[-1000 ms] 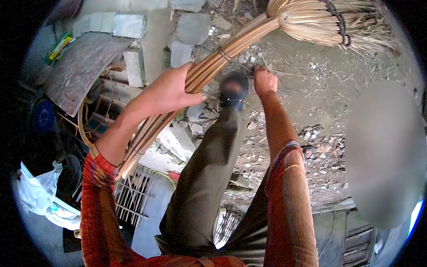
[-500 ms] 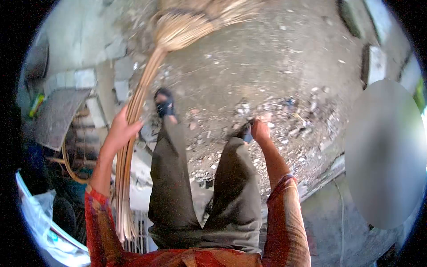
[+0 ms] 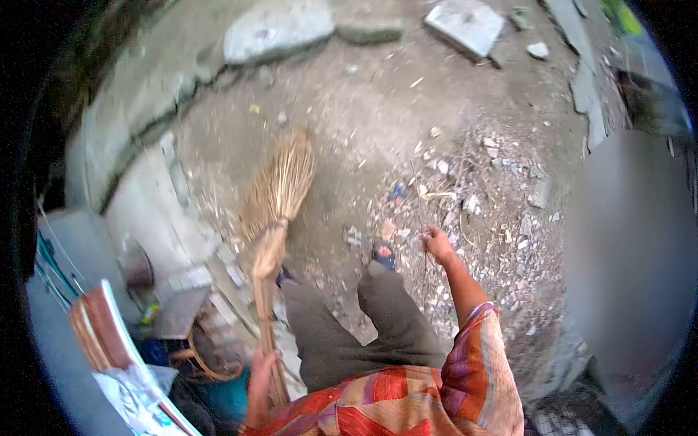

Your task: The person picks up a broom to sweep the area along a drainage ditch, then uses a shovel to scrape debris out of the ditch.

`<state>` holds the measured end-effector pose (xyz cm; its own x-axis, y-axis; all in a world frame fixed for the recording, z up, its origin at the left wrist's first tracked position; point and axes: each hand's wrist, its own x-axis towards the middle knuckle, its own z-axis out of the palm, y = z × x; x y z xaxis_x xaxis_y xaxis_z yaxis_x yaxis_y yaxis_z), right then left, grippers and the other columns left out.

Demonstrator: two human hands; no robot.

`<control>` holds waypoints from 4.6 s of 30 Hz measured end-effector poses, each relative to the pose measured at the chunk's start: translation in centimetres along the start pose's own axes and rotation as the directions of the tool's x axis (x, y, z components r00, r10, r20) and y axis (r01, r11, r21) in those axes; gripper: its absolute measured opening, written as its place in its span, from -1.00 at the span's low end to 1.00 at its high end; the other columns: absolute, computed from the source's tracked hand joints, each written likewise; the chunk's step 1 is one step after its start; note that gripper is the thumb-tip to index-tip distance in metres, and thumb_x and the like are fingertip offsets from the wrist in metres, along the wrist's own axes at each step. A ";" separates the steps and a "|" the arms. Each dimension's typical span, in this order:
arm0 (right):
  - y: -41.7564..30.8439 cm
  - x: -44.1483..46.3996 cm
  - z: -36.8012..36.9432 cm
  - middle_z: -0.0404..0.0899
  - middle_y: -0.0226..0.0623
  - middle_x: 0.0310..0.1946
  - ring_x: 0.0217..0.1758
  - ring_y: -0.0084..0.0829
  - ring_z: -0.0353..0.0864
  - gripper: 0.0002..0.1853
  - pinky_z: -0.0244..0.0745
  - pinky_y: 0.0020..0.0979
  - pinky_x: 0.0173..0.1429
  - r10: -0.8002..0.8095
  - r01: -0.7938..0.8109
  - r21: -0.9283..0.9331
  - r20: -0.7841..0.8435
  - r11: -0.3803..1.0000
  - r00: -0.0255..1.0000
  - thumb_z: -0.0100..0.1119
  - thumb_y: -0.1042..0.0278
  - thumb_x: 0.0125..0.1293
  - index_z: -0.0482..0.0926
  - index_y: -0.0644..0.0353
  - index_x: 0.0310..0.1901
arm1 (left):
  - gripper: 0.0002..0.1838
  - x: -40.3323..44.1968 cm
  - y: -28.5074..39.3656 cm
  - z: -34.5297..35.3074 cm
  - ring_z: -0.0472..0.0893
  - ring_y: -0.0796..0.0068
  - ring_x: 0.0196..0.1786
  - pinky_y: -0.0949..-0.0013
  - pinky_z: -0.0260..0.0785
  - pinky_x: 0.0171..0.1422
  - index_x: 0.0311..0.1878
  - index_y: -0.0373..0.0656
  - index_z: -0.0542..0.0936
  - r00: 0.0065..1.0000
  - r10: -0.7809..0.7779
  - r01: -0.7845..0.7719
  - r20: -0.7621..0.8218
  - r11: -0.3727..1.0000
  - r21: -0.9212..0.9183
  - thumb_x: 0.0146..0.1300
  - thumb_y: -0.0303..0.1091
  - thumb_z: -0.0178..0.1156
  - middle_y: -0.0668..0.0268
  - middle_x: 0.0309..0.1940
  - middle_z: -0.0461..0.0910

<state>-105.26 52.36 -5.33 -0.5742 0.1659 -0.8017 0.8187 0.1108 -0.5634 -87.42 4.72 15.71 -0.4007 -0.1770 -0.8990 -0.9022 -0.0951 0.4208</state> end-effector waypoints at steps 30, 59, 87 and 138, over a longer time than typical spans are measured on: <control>-25.9 -3.6 -12.7 0.43 -0.18 -0.28 -0.18 -0.44 0.41 -0.55 0.38 -0.32 -0.23 -0.257 0.046 -0.271 -0.827 0.962 0.501 0.06 0.24 0.10 0.29 0.30 -0.01 | -0.79 -4.2 32.8 -2.1 0.43 0.57 -0.63 0.50 0.29 -0.58 -0.43 -0.12 0.40 0.973 0.108 -0.076 0.203 0.984 -0.158 0.04 -0.18 0.09 0.37 -0.62 0.43; -50.6 0.0 9.5 0.50 -0.33 -0.32 -0.33 -0.50 0.49 -0.72 0.38 -0.49 -0.34 -0.010 0.092 -0.357 0.224 0.930 0.975 0.02 0.34 0.17 0.39 0.19 -0.08 | -0.66 -3.0 37.3 -8.2 0.31 0.61 -0.23 0.60 0.17 -0.13 0.01 -0.24 0.31 0.894 0.440 -0.392 0.084 0.859 -0.329 0.12 -0.61 -0.09 0.40 -0.29 0.28; -75.0 12.4 31.1 0.44 -0.25 -0.18 -0.17 -0.34 0.46 -0.60 0.43 -0.36 -0.15 0.242 0.513 -0.647 0.723 0.564 0.647 -0.05 0.14 0.21 0.30 0.18 0.01 | -0.75 5.3 27.2 20.7 0.44 0.46 -0.50 0.40 0.31 -0.37 -0.25 -0.18 0.49 0.990 -0.102 -0.109 -0.102 -0.070 -0.992 0.10 -0.21 0.05 0.30 -0.51 0.46; -73.9 22.6 37.1 0.53 -0.25 -0.43 -0.48 -0.48 0.50 -0.77 0.41 -0.46 -0.41 0.160 0.616 -0.710 0.690 0.342 0.706 0.01 0.37 0.08 0.48 0.29 -0.24 | -0.67 3.8 32.9 10.4 0.45 0.45 -0.59 0.41 0.35 -0.53 -0.33 -0.14 0.42 0.886 -0.456 -0.079 -0.080 0.022 -0.997 -0.01 -0.06 0.12 0.31 -0.59 0.43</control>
<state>-178.90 11.60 10.84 -0.2781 -0.5411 -0.7936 -0.0701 0.8354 -0.5451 -120.32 11.14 24.90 0.0696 -0.1922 -0.9789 0.1707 -0.9645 0.2015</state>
